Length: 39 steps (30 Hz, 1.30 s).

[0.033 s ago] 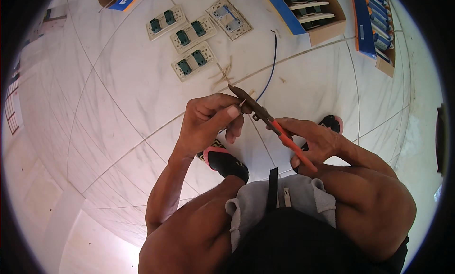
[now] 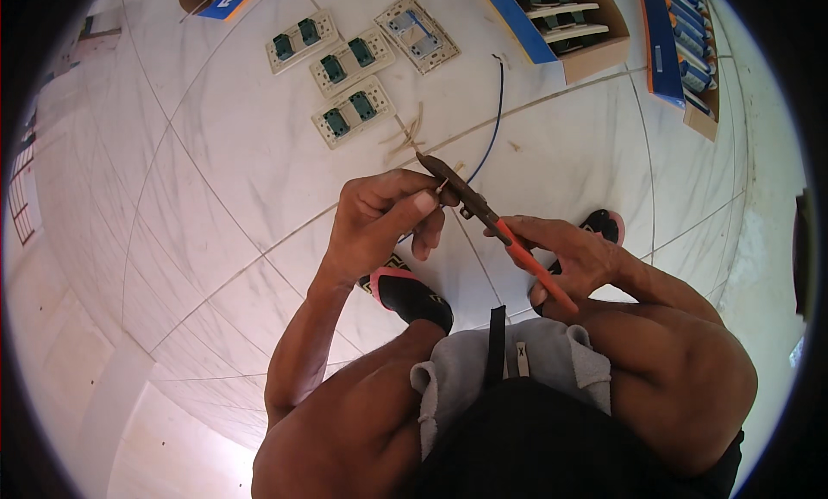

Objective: The person prepares electrical wires while sitting on the floor by using pliers to strip insulation and trim the ends of a white cable.

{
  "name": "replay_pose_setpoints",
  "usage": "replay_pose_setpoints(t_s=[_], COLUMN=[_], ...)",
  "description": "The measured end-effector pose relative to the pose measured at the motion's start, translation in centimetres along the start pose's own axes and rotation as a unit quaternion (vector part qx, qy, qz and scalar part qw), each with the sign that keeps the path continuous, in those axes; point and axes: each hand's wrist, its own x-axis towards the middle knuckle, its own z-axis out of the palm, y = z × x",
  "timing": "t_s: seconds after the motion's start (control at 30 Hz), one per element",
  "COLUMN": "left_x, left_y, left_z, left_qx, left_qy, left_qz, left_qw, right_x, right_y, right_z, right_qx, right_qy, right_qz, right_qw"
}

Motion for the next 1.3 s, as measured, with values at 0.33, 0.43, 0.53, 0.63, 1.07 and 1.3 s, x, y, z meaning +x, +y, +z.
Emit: replay_pose_setpoints(t_s=[0.33, 0.43, 0.53, 0.63, 1.07, 1.3], left_x=[0.8, 0.9, 1.0, 1.2, 1.1, 1.2], left_y=[-1.5, -2.2, -3.1, -3.5, -1.7, -1.9], left_z=[-0.2, -0.5, -0.5, 0.5, 2.2, 3.3], left_qx=[-0.052, -0.07, -0.109, -0.127, 0.061, 0.123], left_qy=[0.01, 0.011, 0.031, 0.09, 0.056, 0.002], left_qz=[-0.041, -0.049, -0.034, -0.015, -0.103, -0.127], left_qw=[0.998, 0.996, 0.993, 0.988, 0.991, 0.984], right_x=[-0.1, 0.0, 0.2, 0.6, 3.7, 3.8], right_y=[0.9, 1.2, 1.1, 0.6, -3.6, -3.0], right_z=[0.6, 1.0, 0.9, 0.6, -1.3, -1.7], right_qx=[0.162, 0.214, 0.218, 0.182, 0.139, 0.151], right_qy=[-0.015, -0.005, 0.006, 0.033, 0.287, 0.27], right_qz=[0.036, 0.027, 0.033, 0.039, 0.07, 0.074], right_qw=[0.986, 0.976, 0.975, 0.982, 0.945, 0.948])
